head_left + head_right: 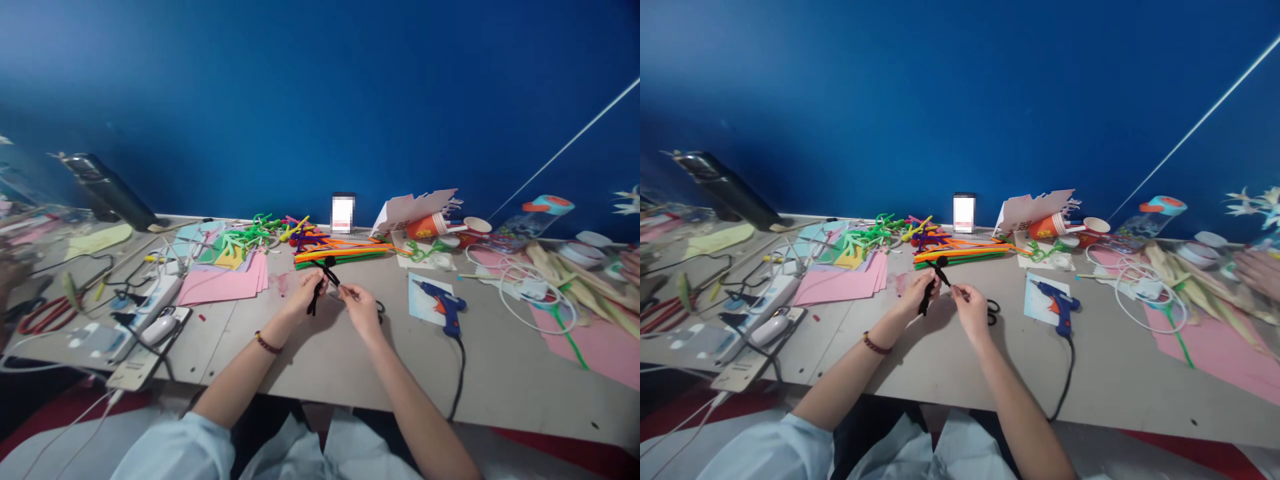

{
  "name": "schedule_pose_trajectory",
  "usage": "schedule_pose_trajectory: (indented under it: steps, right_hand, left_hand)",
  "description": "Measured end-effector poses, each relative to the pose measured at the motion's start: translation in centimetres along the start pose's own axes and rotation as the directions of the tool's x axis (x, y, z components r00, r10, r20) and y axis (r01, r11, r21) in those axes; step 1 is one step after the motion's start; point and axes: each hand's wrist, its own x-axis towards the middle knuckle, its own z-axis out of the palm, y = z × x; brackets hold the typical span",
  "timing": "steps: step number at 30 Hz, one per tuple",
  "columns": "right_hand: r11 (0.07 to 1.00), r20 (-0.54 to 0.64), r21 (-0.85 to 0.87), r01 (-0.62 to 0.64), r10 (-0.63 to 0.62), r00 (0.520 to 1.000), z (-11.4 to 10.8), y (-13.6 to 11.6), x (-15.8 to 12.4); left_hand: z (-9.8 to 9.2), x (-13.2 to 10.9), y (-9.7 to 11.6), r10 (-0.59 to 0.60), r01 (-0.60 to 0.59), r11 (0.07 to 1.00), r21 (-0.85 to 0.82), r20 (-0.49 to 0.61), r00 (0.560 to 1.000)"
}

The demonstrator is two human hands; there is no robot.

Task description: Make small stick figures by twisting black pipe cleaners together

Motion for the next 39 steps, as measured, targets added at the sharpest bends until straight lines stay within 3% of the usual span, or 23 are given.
schedule_pose_trajectory:
  steps: [5,10,12,14,16,18,20,22,23,25,27,29,32,35,39]
  right_hand:
    - [0.996,-0.003,-0.084,-0.001,0.0,1.0,-1.3,0.7,1.3]
    - [0.993,0.104,-0.116,0.009,0.003,0.995,-2.7,1.6,2.3]
    - [0.991,0.109,-0.131,0.006,0.009,0.994,-3.0,1.6,2.4]
    - [0.989,0.103,-0.144,0.017,-0.002,0.995,-3.2,1.4,2.5]
    - [0.987,0.072,-0.154,0.053,-0.042,0.997,-3.3,1.0,2.4]
    - [0.971,-0.026,-0.195,0.141,-0.149,0.988,-3.4,0.3,2.3]
    - [0.924,-0.158,-0.274,0.267,-0.317,0.935,-3.4,-0.5,2.0]
    - [0.883,-0.213,-0.309,0.352,-0.425,0.88,-3.4,-1.1,1.7]
    - [0.889,-0.205,-0.28,0.363,-0.425,0.882,-3.4,-1.3,1.5]
    - [0.936,-0.118,-0.15,0.319,-0.337,0.934,-3.0,-1.3,1.2]
    - [0.975,0.02,-0.017,0.223,-0.223,0.975,-2.4,-1.1,0.9]
    - [0.985,0.124,0.078,0.151,-0.16,0.979,-1.7,-0.8,0.7]
    - [0.979,0.173,0.18,0.099,-0.13,0.976,-0.8,-0.5,0.4]
    - [0.972,0.12,0.226,0.06,-0.089,0.989,-0.5,-0.3,0.3]
    - [0.975,0.067,0.222,0.004,-0.02,0.998,-0.6,-0.2,0.4]
  left_hand:
    - [0.0,-1.1,0.9,-0.024,-0.011,0.989,0.145,0.24,0.97]
    - [-0.3,-1.4,1.5,-0.081,-0.189,0.874,0.447,0.518,0.852]
    - [-0.2,-1.3,1.5,-0.082,-0.28,0.823,0.494,0.59,0.803]
    - [0.0,-1.2,1.4,-0.071,-0.336,0.789,0.514,0.62,0.781]
    - [0.2,-1.1,1.2,-0.052,-0.35,0.772,0.531,0.602,0.797]
    - [0.4,-1.0,0.9,-0.008,-0.33,0.775,0.539,0.53,0.848]
    - [0.4,-0.9,0.5,0.055,-0.287,0.794,0.536,0.407,0.912]
    - [0.2,-0.6,0.1,0.114,-0.238,0.817,0.525,0.258,0.959]
    - [0.1,-0.5,-0.1,0.138,-0.217,0.827,0.518,0.187,0.973]
    - [-0.1,-0.3,-0.5,0.181,-0.193,0.846,0.497,0.072,0.981]
    - [0.0,-0.2,-0.7,0.206,-0.192,0.86,0.472,0.022,0.978]
    - [0.2,-0.3,-0.8,0.227,-0.213,0.867,0.451,0.025,0.974]
    - [0.8,-0.6,-0.9,0.308,-0.303,0.833,0.462,0.067,0.949]
    - [1.1,-0.9,-1.3,0.445,-0.421,0.712,0.562,0.104,0.89]
    - [0.9,-1.2,-2.0,0.572,-0.516,0.483,0.707,0.191,0.798]
